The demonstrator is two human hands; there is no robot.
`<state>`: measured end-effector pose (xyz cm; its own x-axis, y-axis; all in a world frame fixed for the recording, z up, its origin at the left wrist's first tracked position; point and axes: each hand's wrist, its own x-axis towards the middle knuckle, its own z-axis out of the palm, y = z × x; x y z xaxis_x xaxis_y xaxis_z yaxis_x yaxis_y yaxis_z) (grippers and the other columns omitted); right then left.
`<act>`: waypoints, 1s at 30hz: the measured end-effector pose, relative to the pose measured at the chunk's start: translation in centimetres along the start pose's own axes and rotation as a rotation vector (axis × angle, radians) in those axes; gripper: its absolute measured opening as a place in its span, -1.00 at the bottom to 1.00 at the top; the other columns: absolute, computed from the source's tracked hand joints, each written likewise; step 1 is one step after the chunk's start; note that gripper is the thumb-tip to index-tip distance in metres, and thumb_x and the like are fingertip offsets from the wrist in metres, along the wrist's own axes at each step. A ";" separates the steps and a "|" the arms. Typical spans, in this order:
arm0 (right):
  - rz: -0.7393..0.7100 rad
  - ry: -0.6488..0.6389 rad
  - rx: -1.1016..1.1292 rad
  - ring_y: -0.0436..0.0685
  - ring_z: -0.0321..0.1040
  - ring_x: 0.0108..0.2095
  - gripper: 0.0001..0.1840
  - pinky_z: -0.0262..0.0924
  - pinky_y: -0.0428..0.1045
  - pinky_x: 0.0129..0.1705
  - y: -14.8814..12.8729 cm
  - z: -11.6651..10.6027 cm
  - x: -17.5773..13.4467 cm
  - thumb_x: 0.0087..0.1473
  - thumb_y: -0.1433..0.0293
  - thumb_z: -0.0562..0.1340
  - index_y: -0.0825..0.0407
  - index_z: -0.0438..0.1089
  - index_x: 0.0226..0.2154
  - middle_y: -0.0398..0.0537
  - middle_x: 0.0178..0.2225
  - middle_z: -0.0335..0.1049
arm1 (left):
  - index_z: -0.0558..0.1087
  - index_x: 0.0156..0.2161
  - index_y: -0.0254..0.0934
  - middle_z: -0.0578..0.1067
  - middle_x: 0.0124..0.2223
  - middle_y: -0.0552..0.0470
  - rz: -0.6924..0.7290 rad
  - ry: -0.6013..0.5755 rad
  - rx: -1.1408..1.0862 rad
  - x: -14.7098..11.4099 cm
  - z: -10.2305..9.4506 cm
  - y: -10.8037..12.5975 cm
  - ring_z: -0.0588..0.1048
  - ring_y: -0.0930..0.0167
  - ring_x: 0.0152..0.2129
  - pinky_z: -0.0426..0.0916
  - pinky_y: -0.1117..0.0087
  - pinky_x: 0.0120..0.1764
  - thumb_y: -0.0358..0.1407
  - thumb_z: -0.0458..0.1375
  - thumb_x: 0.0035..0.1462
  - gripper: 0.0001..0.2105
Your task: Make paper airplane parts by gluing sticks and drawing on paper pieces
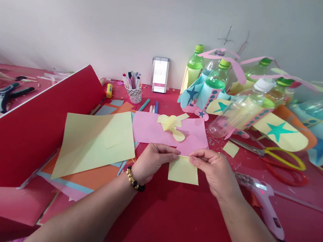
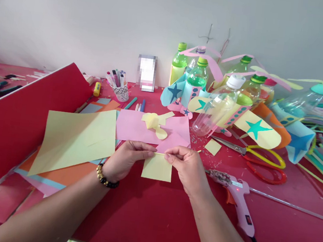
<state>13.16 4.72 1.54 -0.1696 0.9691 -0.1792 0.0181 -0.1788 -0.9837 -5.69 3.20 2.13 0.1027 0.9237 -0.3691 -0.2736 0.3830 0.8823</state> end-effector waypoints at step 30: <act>-0.037 0.031 -0.047 0.07 0.38 -0.41 -0.86 0.29 -0.01 -0.29 0.1 0.2 0.1 -0.21 0.31 0.45 -0.01 0.57 -0.49 -0.12 -0.50 0.52 | 0.59 -0.40 -0.34 0.58 -0.41 0.03 0.052 0.033 -0.013 0.2 0.0 -0.6 0.49 0.49 -0.46 0.39 0.48 -0.29 -0.31 0.47 -0.25 -0.76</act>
<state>12.99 4.72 1.38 -0.1410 0.9798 -0.1419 0.0589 -0.1348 -0.9891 -5.56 3.16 1.55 0.0561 0.9414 -0.3327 -0.2900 0.3342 0.8968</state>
